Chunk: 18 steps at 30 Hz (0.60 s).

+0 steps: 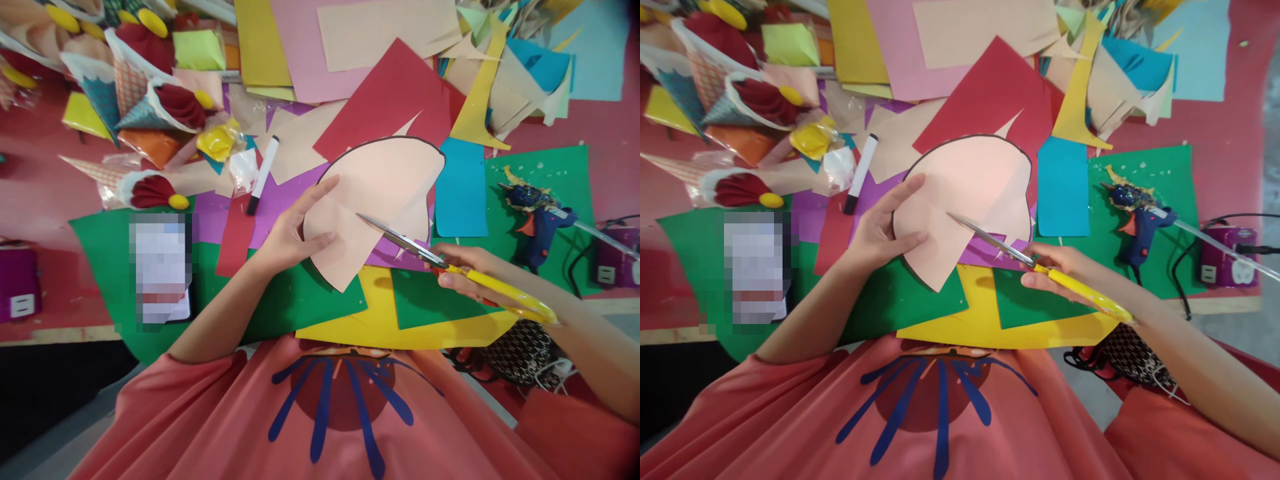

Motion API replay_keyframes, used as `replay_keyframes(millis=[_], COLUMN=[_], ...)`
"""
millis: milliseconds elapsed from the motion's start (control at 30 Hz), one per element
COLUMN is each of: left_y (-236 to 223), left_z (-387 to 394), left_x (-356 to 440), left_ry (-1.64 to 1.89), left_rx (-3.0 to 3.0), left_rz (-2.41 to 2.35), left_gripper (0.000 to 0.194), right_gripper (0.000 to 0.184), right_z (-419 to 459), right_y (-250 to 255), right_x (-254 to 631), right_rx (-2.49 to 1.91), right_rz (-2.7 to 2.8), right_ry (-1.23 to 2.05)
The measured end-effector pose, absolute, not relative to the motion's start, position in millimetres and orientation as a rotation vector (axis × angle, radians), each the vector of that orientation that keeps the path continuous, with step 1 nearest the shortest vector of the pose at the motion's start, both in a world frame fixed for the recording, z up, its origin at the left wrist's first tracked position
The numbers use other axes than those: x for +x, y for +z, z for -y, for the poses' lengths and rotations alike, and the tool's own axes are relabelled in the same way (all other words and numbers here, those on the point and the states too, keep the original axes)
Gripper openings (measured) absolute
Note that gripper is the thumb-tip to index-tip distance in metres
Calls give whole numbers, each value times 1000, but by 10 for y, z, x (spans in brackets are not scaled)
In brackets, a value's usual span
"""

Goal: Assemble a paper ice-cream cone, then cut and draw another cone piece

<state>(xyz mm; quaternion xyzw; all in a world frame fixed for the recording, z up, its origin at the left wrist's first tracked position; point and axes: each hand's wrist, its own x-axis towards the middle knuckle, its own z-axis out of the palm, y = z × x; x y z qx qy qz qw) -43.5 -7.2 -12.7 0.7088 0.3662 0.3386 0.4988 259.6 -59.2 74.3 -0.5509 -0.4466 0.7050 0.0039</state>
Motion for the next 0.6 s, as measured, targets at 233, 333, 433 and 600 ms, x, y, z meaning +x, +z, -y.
replay_keyframes(millis=[233, 333, 433, 600], left_y=[-146, -140, -140, -147], left_z=[83, 88, 88, 89], left_x=[-443, -441, -437, -431], left_ry=[826, 816, 818, 830], left_rx=[1704, 1718, 1719, 1693], left_rz=[-840, -843, -840, -837], left_gripper=[73, 73, 73, 76], right_gripper=[49, 48, 50, 66], right_z=[664, 677, 687, 732], right_y=[666, 636, 581, 513], right_x=[2637, 2666, 2708, 2784], right_rx=[-1721, -1765, -1775, -1647], right_rz=[1445, 1475, 1516, 1713], right_ry=[2084, 2052, 2068, 1920])
